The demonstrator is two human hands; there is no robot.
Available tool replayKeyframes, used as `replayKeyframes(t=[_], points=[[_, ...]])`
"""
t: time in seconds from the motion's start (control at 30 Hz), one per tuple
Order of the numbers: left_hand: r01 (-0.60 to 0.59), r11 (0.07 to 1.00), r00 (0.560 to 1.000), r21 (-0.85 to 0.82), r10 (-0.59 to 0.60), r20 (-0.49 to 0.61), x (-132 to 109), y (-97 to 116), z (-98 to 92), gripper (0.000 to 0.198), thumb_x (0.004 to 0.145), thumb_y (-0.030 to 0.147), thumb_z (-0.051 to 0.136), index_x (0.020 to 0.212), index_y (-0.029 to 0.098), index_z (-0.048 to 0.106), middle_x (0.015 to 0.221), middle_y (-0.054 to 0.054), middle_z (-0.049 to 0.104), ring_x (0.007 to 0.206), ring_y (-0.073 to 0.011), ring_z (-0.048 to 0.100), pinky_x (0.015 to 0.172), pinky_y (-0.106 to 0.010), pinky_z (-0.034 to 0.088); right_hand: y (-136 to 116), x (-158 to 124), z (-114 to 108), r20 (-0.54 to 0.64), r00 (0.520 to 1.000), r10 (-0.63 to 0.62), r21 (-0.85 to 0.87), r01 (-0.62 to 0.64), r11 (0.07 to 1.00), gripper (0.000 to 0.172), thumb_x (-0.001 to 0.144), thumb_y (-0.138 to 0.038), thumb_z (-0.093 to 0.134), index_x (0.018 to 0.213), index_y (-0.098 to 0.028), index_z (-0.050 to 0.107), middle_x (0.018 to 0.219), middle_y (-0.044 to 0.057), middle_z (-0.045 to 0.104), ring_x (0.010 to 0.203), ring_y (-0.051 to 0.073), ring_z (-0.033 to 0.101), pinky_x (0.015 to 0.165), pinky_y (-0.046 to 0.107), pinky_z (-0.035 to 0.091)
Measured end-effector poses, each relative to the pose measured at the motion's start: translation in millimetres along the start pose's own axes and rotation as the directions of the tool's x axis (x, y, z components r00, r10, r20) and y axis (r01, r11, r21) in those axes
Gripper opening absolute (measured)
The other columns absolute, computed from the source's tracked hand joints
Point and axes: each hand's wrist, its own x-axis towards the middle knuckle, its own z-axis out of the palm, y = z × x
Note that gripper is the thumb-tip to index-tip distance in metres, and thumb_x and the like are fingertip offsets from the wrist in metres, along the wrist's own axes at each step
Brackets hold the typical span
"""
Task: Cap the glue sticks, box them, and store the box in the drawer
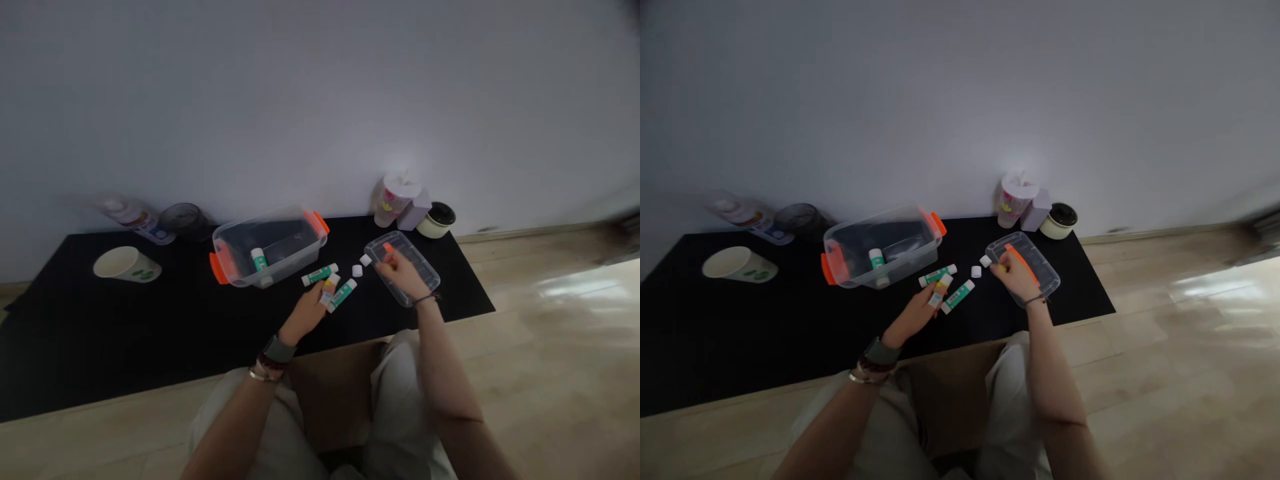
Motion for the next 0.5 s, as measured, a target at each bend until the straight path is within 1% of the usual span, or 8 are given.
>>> replayKeyframes(t=[0.03,0.07,0.13,0.17,0.23,0.3,0.43,0.5], points=[[0.033,0.984,0.996,0.177,-0.018,-0.087,5,2,-4.5,0.036,0.100,0.046,0.034,0.112,0.020,0.055,0.081,-0.007,0.066,0.069,-0.0200,0.064,0.063,-0.030,0.045,2,-2,14,0.116,0.992,0.048,-0.155,-0.030,0.987,0.023,0.083,-0.043,0.066,0.087,-0.022,0.057,0.068,-0.001,0.058,0.063,0.016,0.056,0.058,0.026,0.042],[0.079,0.940,0.990,0.331,-0.037,-0.133,8,4,-8.2,0.035,0.101,0.042,0.034,0.117,0.020,0.054,0.090,-0.010,0.069,0.079,-0.0235,0.067,0.068,-0.032,0.046,2,-3,28,0.193,0.976,0.098,-0.284,-0.040,0.958,0.021,0.082,-0.040,0.069,0.086,-0.021,0.060,0.073,0.001,0.062,0.070,0.017,0.060,0.063,0.027,0.043],[0.151,0.830,0.986,0.537,-0.089,-0.139,11,7,-12.1,0.036,0.101,0.039,0.033,0.123,0.019,0.053,0.102,-0.013,0.071,0.092,-0.0289,0.069,0.073,-0.034,0.047,-1,-1,51,0.262,0.952,0.158,-0.445,-0.025,0.895,0.018,0.081,-0.032,0.072,0.092,-0.020,0.064,0.087,0.005,0.069,0.084,0.020,0.065,0.071,0.027,0.045],[0.166,0.785,0.985,0.597,-0.110,-0.131,11,7,-12.3,0.036,0.101,0.040,0.034,0.123,0.018,0.053,0.104,-0.014,0.071,0.095,-0.0302,0.069,0.075,-0.035,0.047,-4,1,58,0.263,0.951,0.163,-0.482,-0.017,0.876,0.021,0.082,-0.029,0.072,0.099,-0.019,0.065,0.095,0.007,0.070,0.091,0.021,0.066,0.074,0.028,0.045],[0.172,0.729,0.985,0.663,-0.110,-0.135,10,7,-10.2,0.037,0.100,0.041,0.037,0.124,0.018,0.054,0.107,-0.014,0.071,0.098,-0.0305,0.069,0.077,-0.035,0.047,-8,6,63,0.203,0.969,0.141,-0.494,-0.023,0.869,0.030,0.086,-0.026,0.069,0.114,-0.018,0.063,0.108,0.011,0.070,0.099,0.023,0.066,0.078,0.028,0.045],[0.162,0.700,0.985,0.695,-0.070,-0.159,11,5,-6.8,0.038,0.099,0.041,0.040,0.125,0.019,0.054,0.110,-0.013,0.071,0.100,-0.0295,0.068,0.077,-0.034,0.048,-11,11,61,0.103,0.991,0.087,-0.459,-0.030,0.888,0.032,0.091,-0.027,0.063,0.121,-0.017,0.059,0.112,0.012,0.069,0.101,0.023,0.065,0.079,0.029,0.046],[0.127,0.642,0.981,0.756,0.032,-0.192,13,1,-2.4,0.033,0.097,0.035,0.044,0.123,0.018,0.056,0.114,-0.013,0.069,0.104,-0.0281,0.065,0.078,-0.034,0.047,-17,9,50,-0.055,0.998,-0.030,-0.394,0.006,0.919,0.023,0.097,-0.027,0.052,0.115,-0.017,0.060,0.102,0.009,0.070,0.092,0.020,0.065,0.077,0.028,0.046],[0.124,0.611,0.979,0.782,0.052,-0.196,12,0,-2.1,0.031,0.096,0.031,0.046,0.121,0.017,0.057,0.115,-0.013,0.068,0.106,-0.0281,0.063,0.078,-0.035,0.047,-22,4,50,-0.010,0.999,-0.048,-0.402,0.040,0.915,0.021,0.097,-0.032,0.053,0.110,-0.018,0.062,0.093,0.006,0.070,0.085,0.019,0.066,0.073,0.027,0.045]])
